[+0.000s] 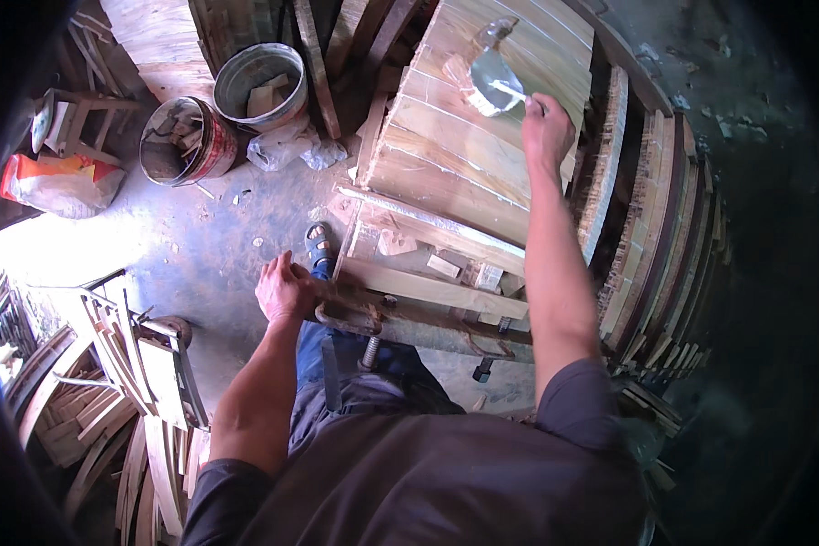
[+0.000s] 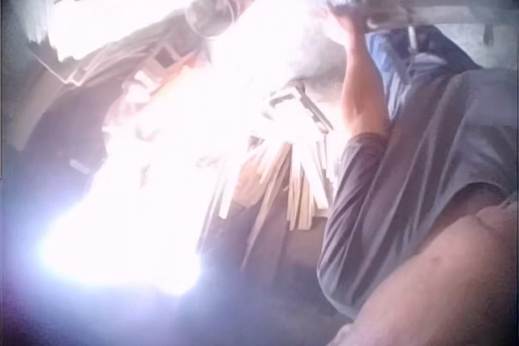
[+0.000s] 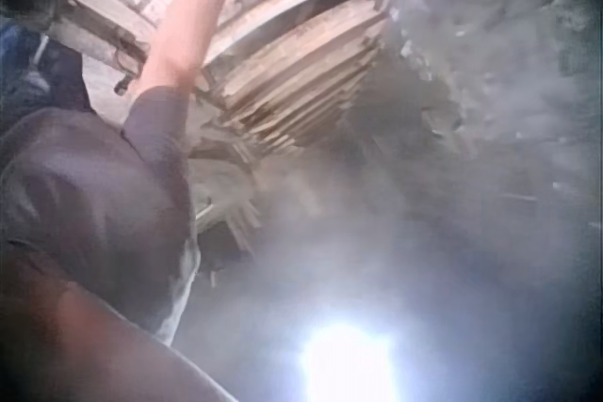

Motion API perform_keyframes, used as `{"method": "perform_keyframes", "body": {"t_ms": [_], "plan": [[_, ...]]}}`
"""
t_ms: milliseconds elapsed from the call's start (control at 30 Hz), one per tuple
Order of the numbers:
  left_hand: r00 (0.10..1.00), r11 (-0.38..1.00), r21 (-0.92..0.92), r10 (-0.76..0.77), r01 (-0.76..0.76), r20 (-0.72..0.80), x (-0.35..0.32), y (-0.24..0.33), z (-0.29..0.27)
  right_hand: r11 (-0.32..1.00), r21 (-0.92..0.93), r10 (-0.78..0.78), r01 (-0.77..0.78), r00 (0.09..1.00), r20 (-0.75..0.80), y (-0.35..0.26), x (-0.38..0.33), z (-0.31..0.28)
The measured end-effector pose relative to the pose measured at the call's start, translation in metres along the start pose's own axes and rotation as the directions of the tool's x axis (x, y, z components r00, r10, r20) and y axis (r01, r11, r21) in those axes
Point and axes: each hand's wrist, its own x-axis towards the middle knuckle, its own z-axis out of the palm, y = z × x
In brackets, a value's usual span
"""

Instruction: The person applies glue to thin wooden strips using a brush, then places each strip onto a stack of wood pieces. The person repeatedly dips the brush into a container and spreads glue along the length of each strip before positioning it.

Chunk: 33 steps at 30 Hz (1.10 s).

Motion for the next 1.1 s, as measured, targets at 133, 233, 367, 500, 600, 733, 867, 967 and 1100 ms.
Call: {"method": "perform_keyframes", "body": {"t_ms": [133, 233, 367, 500, 600, 733, 867, 967, 1100], "plan": [[1.000, 1.000, -0.016, 0.011, -0.011, 0.005, 0.001, 0.000, -0.005, 0.973, -0.227, 0.018, 0.032, 0.977, 0.214, -0.013, 0.047, 0.040], [1.000, 0.999, -0.022, 0.027, -0.027, 0.001, 0.002, -0.003, -0.004, 0.883, -0.465, 0.144, 0.063, 0.907, 0.397, -0.016, 0.057, 0.052], [0.999, 0.999, -0.015, 0.033, -0.033, -0.001, 0.002, -0.002, -0.003, 0.949, -0.245, 0.285, -0.199, 0.872, 0.398, 0.018, 0.071, 0.049], [0.998, 0.999, -0.013, 0.046, -0.046, -0.033, 0.002, -0.001, -0.004, 0.573, 0.277, 0.555, -0.771, 0.614, 0.562, 0.054, 0.073, 0.038], [0.999, 1.000, -0.002, 0.029, -0.029, -0.019, 0.001, 0.000, -0.004, 0.294, 0.392, 0.505, -0.872, 0.490, 0.711, 0.068, 0.058, 0.019], [1.000, 1.000, -0.021, 0.005, -0.005, -0.011, -0.001, -0.001, -0.004, 0.057, 0.493, 0.334, -0.868, 0.482, 0.810, 0.071, 0.013, -0.001], [1.000, 1.000, -0.009, -0.014, 0.014, -0.008, -0.003, 0.001, -0.008, -0.088, 0.517, 0.109, -0.851, 0.508, 0.855, 0.058, -0.063, -0.014], [0.999, 1.000, -0.013, -0.021, 0.021, -0.037, 0.000, 0.001, -0.004, 0.031, 0.465, 0.168, -0.885, 0.463, 0.870, 0.024, -0.117, -0.022], [0.999, 1.000, -0.011, -0.029, 0.028, -0.040, -0.002, -0.002, -0.004, 0.471, 0.484, 0.247, -0.737, 0.637, 0.730, -0.025, -0.172, -0.025]]}}
